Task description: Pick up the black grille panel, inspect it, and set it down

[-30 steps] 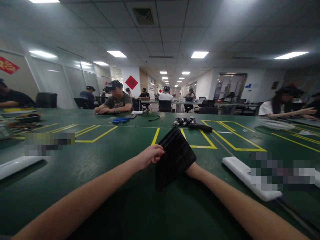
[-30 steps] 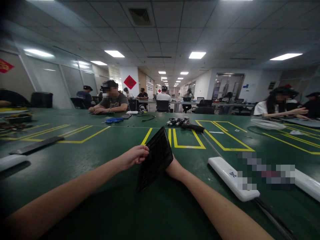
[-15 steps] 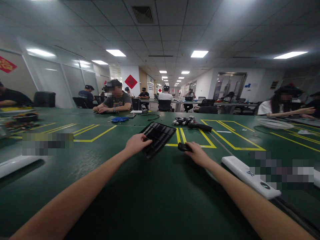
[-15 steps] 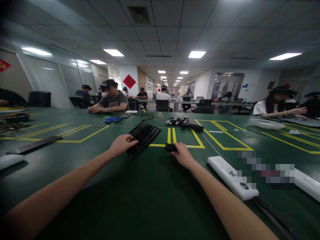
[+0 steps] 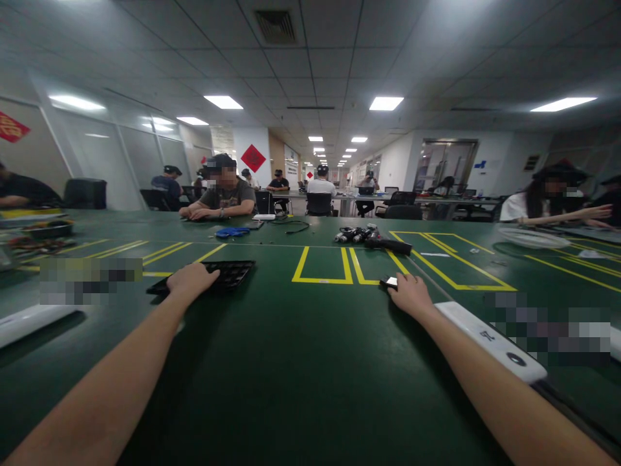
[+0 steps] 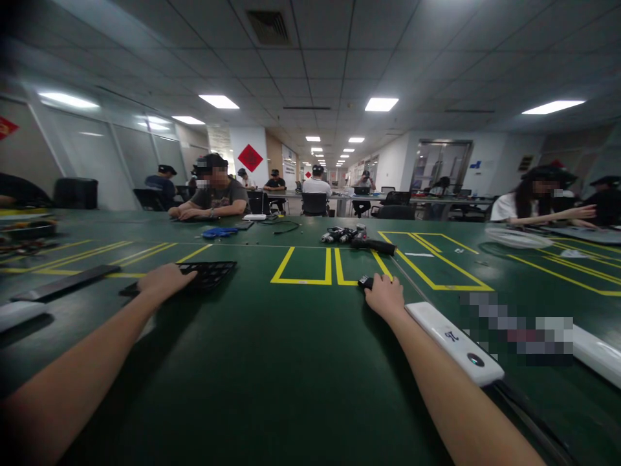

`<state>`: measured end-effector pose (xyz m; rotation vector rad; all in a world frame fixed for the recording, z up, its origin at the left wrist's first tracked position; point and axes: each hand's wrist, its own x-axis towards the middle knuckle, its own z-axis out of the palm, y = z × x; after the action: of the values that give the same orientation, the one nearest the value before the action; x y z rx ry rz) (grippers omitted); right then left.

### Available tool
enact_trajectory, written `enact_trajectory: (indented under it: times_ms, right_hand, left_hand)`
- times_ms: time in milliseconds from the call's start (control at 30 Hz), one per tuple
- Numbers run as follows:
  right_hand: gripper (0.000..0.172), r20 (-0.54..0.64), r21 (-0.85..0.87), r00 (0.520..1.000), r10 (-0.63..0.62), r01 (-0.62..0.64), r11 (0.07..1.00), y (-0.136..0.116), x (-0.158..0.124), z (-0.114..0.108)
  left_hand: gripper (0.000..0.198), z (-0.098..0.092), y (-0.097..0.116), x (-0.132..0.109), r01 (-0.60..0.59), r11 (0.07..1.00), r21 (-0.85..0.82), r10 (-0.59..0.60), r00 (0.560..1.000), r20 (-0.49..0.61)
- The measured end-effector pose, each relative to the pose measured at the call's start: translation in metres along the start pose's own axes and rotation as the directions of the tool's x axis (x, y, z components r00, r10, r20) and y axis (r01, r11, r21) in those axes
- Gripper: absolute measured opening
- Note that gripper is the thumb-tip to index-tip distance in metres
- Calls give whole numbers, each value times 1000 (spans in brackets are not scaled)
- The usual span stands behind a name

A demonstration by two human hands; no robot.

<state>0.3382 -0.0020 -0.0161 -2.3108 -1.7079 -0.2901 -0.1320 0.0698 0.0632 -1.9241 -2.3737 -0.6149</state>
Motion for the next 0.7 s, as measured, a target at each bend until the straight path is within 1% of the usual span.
enact_trajectory:
  times_ms: [67, 133, 200, 267, 333, 367, 467, 533, 567, 633, 667, 700]
  right_hand:
    - [50, -106, -17, 994, -30, 28, 999, -4, -3, -2]
    - [52, -193, -9, 974, -119, 120, 993, -12, -7, -5]
    - [49, -217, 36, 948, -231, 245, 969, -22, -14, -9]
    - [46, -199, 110, 922, -332, 358, 927, -32, -21, -11]
    - [42, -162, 198, 896, -412, 439, 877, -41, -28, -11]
    - [40, -137, 237, 886, -442, 463, 854, -44, -31, -11]
    - [35, -41, 305, 873, -486, 474, 826, -48, -36, -9]
    - [35, -4, 306, 866, -499, 476, 824, -49, -36, -9]
    - [36, -10, 297, 861, -509, 488, 820, -48, -35, -10]
    - [37, -65, 260, 855, -515, 513, 818, -45, -31, -13]
    - [37, -106, 231, 859, -501, 511, 828, -43, -28, -14]
    - [37, -147, 194, 868, -474, 495, 847, -39, -24, -15]
  left_hand:
    - [33, 4, 20, -7, -37, 997, 72, 40, 999, -34]
    - [32, 14, 43, -16, -154, 984, 89, 156, 987, -22]
    - [28, 30, 64, -26, -285, 955, 86, 284, 959, 22]
    - [26, 46, 79, -36, -427, 899, 95, 420, 903, 86]
    - [26, 59, 86, -43, -527, 844, 98, 512, 847, 143]
    - [26, 62, 87, -44, -551, 829, 93, 533, 830, 162]
    - [26, 65, 84, -45, -569, 818, 78, 552, 817, 167]
    - [27, 62, 83, -47, -588, 803, 98, 578, 808, 115]
    - [28, 61, 84, -50, -600, 793, 106, 595, 800, 76]
    - [29, 60, 90, -60, -632, 770, 83, 633, 774, 13]
    - [29, 60, 95, -67, -657, 753, 47, 657, 754, 11]
    - [28, 61, 100, -74, -688, 726, -1, 688, 725, 32]
